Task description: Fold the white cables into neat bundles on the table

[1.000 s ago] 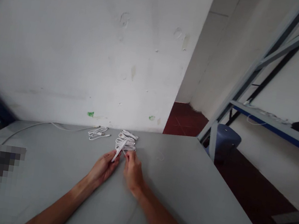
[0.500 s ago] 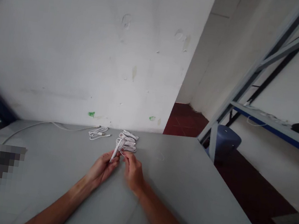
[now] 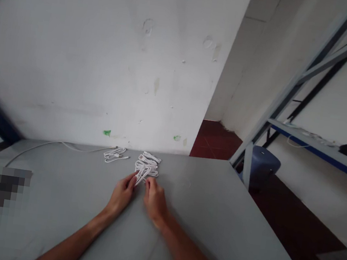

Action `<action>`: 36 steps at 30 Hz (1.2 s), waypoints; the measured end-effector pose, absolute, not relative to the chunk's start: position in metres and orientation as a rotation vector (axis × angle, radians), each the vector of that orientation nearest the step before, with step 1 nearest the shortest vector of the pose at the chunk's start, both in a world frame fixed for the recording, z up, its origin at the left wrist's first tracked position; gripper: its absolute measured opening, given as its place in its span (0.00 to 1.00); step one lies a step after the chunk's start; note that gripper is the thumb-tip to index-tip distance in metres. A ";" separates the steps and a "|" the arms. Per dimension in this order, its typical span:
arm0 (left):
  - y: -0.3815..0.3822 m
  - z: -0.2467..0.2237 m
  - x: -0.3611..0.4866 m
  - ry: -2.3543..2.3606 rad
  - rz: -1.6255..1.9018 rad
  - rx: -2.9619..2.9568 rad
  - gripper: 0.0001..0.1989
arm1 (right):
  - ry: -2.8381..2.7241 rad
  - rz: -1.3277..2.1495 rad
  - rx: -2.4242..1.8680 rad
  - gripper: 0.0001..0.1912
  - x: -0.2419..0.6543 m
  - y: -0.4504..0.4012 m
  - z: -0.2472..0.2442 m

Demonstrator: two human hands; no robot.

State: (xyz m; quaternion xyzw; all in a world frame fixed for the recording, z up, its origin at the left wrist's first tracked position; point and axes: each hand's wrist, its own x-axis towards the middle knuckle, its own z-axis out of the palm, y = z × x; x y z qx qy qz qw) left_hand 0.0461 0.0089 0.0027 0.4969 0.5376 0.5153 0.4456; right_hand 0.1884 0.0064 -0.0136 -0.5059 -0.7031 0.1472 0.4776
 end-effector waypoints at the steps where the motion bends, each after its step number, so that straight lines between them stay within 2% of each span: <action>1: 0.009 0.003 0.047 1.378 1.308 1.297 0.20 | -1.730 0.339 -1.253 0.12 0.188 0.006 -0.014; 5: 0.006 0.005 0.050 1.432 1.387 1.525 0.14 | -1.738 0.273 -1.288 0.13 0.187 0.004 -0.012; 9: 0.001 0.003 0.055 1.416 1.367 1.635 0.16 | -1.702 0.330 -1.272 0.13 0.187 0.002 -0.006; 14: 0.000 0.001 0.056 1.384 1.344 1.656 0.15 | -1.432 0.755 -1.174 0.12 0.187 0.007 -0.002; 19: 0.000 -0.003 0.059 1.325 1.333 1.660 0.16 | -1.026 1.157 -1.067 0.16 0.189 0.015 -0.010; 32: -0.001 -0.001 0.063 1.356 1.282 1.806 0.19 | -0.610 1.356 -1.011 0.20 0.186 0.013 -0.001; 36: -0.001 0.004 0.061 1.328 1.308 1.777 0.18 | -0.763 1.273 -1.048 0.18 0.190 0.014 0.004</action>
